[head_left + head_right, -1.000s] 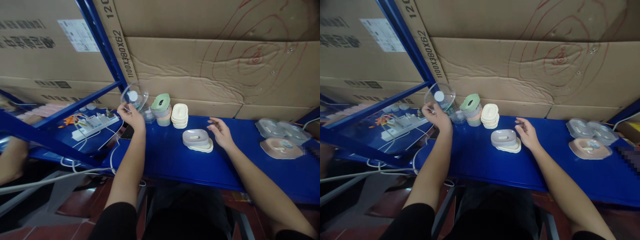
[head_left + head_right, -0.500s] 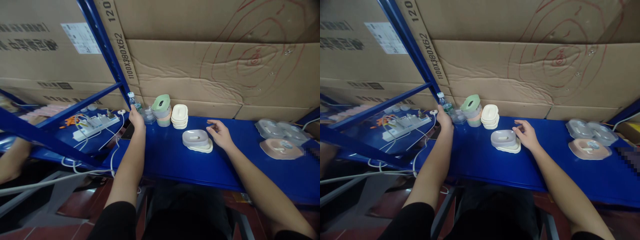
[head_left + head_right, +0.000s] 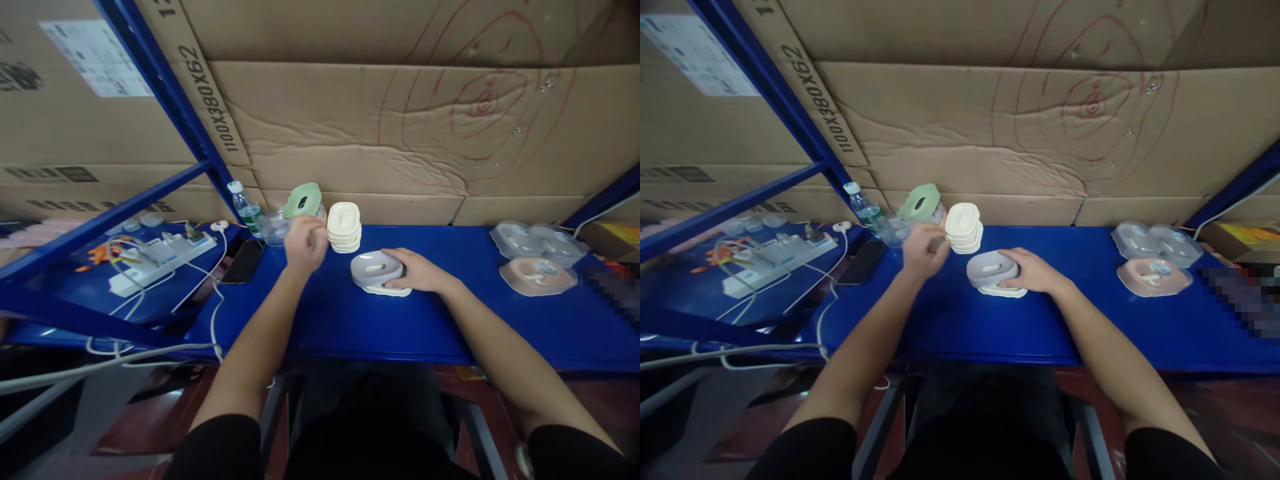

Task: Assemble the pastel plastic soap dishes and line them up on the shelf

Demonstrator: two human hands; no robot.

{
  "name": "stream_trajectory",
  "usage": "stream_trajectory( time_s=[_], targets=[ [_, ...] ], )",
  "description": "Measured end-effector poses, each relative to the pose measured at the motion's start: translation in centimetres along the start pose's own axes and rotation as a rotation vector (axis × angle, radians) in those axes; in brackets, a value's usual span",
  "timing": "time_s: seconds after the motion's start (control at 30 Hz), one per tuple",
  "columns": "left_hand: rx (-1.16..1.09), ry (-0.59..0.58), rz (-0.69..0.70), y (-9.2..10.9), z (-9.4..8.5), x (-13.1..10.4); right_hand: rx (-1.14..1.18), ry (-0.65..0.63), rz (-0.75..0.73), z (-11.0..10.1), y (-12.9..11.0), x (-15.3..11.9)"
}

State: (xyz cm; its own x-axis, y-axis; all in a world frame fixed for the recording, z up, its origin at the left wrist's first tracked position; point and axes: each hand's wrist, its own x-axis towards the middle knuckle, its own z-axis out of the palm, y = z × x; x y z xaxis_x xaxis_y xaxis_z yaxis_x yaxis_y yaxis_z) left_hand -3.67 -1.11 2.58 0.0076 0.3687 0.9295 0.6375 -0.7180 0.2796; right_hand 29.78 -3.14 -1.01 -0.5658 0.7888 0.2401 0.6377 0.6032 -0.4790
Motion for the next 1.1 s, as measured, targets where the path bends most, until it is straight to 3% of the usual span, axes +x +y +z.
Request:
stream_trajectory(
  time_s=[0.1,0.17,0.23,0.47,0.67,0.8,0.93,1.0,1.1],
  targets=[
    [-0.040,-0.461,0.183,2.9,1.3,-1.3,0.046,0.089,-0.058,-0.5,-0.3,-0.1],
    [-0.071,-0.619,0.221,3.7,1.8,-1.8,0.084,0.174,-0.070,-1.1,-0.7,-0.1],
    [-0.097,-0.666,0.221,3.8,1.9,-2.0,0.113,0.269,-0.056,-1.6,-1.1,-0.2],
    [-0.185,-0.599,0.179,4.2,1.2,-1.1,0.324,0.464,0.011,-1.2,-0.5,-0.2],
    [-0.192,-0.535,0.247,4.2,2.3,-1.7,0.464,0.519,-0.019,-0.7,0.2,0.3],
    [-0.112,-0.282,0.198,1.5,1.3,-0.9,0.466,0.439,-0.014,-0.4,0.3,0.5],
    [0.100,0.009,0.011,-2.0,-1.2,1.2,0.298,0.347,0.016,-0.2,-0.1,0.2],
    [0.171,0.044,-0.085,-3.3,-2.0,2.2,0.217,0.281,0.019,-0.1,-0.4,0.0],
    [0.251,-0.026,-0.168,-4.6,-2.4,3.0,0.138,0.207,0.006,-0.2,-0.9,0.0]
  ],
)
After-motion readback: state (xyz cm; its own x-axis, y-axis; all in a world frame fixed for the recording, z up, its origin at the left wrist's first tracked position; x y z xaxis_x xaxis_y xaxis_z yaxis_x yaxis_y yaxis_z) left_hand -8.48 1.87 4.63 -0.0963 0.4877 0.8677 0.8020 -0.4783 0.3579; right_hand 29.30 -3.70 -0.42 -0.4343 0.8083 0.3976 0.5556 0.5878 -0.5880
